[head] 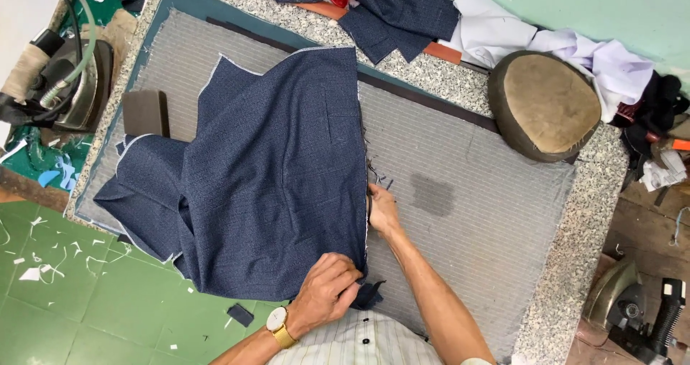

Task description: The person cuts a piece of dark blue fabric using large shears on a sewing machine table and then on a cutting mat. They trim the edges of the fabric, move it between work surfaces, and finally sweep the cut scraps off the mat with a red brush.

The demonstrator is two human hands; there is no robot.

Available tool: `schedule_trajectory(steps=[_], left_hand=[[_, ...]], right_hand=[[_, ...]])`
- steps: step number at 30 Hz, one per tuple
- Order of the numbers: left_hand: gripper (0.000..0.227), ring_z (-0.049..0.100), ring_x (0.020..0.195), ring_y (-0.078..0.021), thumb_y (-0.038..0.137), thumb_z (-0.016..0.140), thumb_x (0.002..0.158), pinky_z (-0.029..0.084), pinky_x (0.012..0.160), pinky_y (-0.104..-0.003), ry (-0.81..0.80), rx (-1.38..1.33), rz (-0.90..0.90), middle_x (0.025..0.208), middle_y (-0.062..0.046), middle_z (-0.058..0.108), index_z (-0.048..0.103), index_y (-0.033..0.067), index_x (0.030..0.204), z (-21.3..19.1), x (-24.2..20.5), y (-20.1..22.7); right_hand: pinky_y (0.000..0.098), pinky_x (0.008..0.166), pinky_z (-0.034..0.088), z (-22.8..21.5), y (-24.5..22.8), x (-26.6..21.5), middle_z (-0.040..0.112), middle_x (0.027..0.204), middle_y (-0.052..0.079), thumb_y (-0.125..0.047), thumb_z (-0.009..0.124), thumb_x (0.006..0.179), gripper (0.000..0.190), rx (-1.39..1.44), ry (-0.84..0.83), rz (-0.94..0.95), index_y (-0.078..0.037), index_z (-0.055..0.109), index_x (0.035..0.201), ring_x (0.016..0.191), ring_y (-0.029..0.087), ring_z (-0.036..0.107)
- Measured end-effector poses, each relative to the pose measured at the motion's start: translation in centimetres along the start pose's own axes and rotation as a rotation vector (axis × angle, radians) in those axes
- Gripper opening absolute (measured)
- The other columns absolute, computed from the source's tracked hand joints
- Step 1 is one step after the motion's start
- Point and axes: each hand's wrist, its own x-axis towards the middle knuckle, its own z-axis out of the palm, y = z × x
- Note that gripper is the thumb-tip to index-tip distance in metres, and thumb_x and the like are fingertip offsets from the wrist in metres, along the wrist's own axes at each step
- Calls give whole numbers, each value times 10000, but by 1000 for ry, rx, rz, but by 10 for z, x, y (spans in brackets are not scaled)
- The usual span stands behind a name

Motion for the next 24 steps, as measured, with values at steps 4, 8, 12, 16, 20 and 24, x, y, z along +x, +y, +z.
schedule_trajectory(steps=[4,8,12,16,20,24], left_hand=[[139,626,912,-326,54,583,977,490,808,-438,0,-7,19,929,-152,638,670,-52,1001,-4,2,1],[126,631,909,-320,48,593,969,501,808,-428,0,-13,28,918,-150,635,675,-46,983,-5,3,1],[123,630,910,-323,48,588,970,501,813,-430,-10,-29,33,910,-147,630,670,-44,973,-7,5,1],[118,631,901,-316,36,574,972,502,819,-424,-3,-44,39,910,-136,636,667,-36,966,-12,8,3],[125,629,897,-319,38,580,970,502,816,-424,3,-36,50,907,-143,634,676,-42,969,-11,7,1],[119,630,898,-316,39,581,965,502,820,-423,3,-31,48,902,-137,635,674,-35,964,-11,7,-1]], right_hand=[[269,969,551,0,-2,-4,747,1277,34,-340,653,898,471,93,-24,-34,-141,700,1322,1115,154,701],[236,832,546,6,6,14,767,1110,15,-247,667,919,320,185,0,-37,-120,744,1202,959,126,695],[388,1134,472,4,-27,-2,626,1474,56,-503,589,884,654,1,-36,36,-184,573,1455,1316,221,623],[402,1144,452,8,-24,5,616,1482,39,-550,531,879,662,-62,-8,38,-233,570,1459,1351,224,591],[311,1104,492,14,-6,21,684,1403,31,-433,621,888,584,64,21,-9,-202,621,1424,1270,177,653],[294,1075,490,15,-6,22,710,1339,42,-423,638,898,551,51,17,-78,-149,663,1375,1212,179,679]])
